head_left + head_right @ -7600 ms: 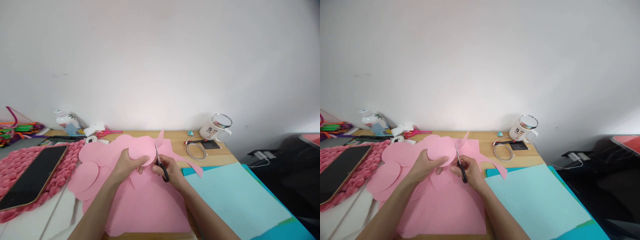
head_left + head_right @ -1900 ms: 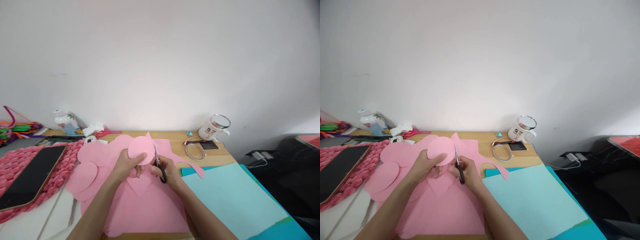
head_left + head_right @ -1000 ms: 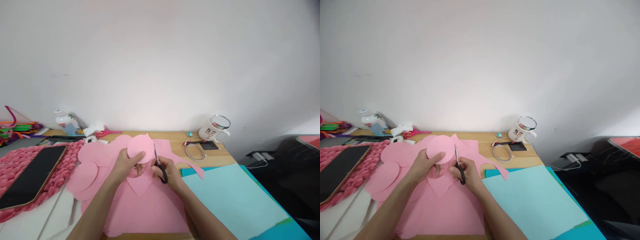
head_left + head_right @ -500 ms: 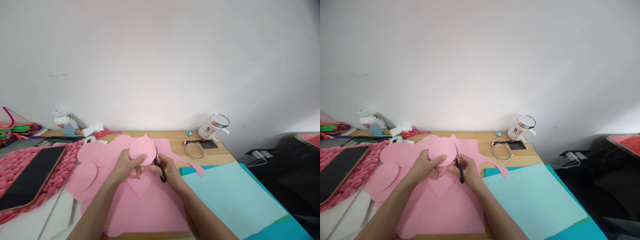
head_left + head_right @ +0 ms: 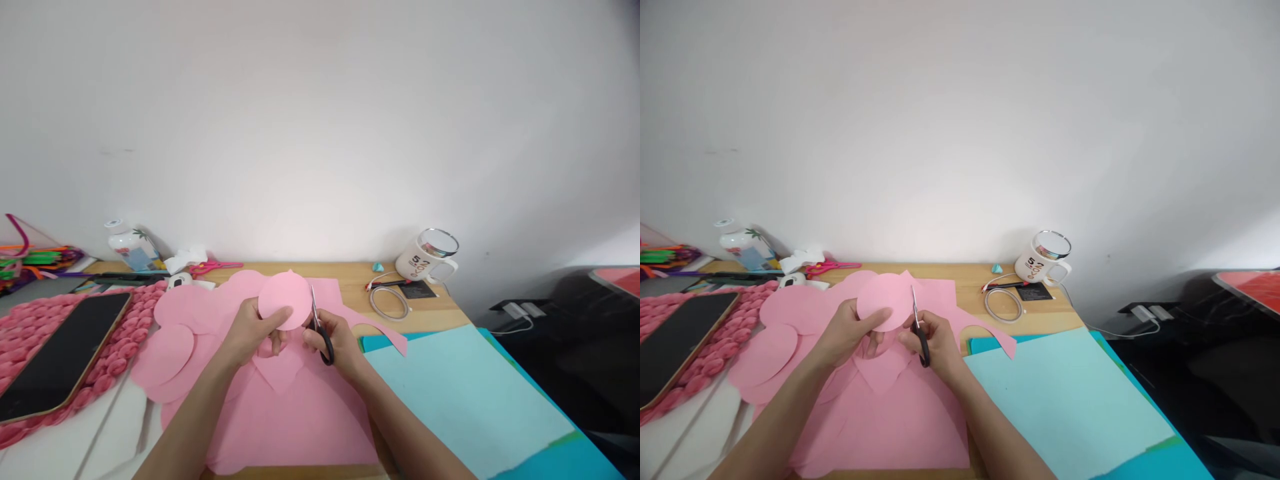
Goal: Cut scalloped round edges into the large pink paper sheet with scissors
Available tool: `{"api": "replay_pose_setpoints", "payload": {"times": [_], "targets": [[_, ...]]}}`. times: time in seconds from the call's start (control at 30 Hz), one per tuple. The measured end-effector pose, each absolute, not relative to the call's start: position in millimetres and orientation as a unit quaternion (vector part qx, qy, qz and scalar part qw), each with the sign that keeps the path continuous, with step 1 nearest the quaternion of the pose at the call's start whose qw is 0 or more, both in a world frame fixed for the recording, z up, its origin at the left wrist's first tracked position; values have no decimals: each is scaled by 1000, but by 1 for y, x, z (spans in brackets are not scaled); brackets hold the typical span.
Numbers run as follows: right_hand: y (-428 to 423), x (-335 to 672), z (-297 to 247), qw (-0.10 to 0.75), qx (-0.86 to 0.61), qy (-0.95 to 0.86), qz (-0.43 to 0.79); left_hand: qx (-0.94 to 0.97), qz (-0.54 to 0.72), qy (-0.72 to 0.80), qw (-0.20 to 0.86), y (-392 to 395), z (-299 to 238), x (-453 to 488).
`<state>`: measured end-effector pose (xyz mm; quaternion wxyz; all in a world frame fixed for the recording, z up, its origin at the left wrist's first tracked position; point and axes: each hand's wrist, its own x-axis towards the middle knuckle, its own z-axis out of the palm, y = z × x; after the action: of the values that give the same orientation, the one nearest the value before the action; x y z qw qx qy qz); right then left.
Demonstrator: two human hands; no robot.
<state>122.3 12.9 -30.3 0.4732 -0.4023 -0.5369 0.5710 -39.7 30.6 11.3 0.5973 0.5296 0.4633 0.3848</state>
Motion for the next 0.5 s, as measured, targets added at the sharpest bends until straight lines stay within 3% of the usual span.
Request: {"api": "replay_pose_setpoints", "payload": {"times": [0.5], "targets": [[12,121,-30,471,-415,-523,577,531,393,471,585,31,12,-40]]}}
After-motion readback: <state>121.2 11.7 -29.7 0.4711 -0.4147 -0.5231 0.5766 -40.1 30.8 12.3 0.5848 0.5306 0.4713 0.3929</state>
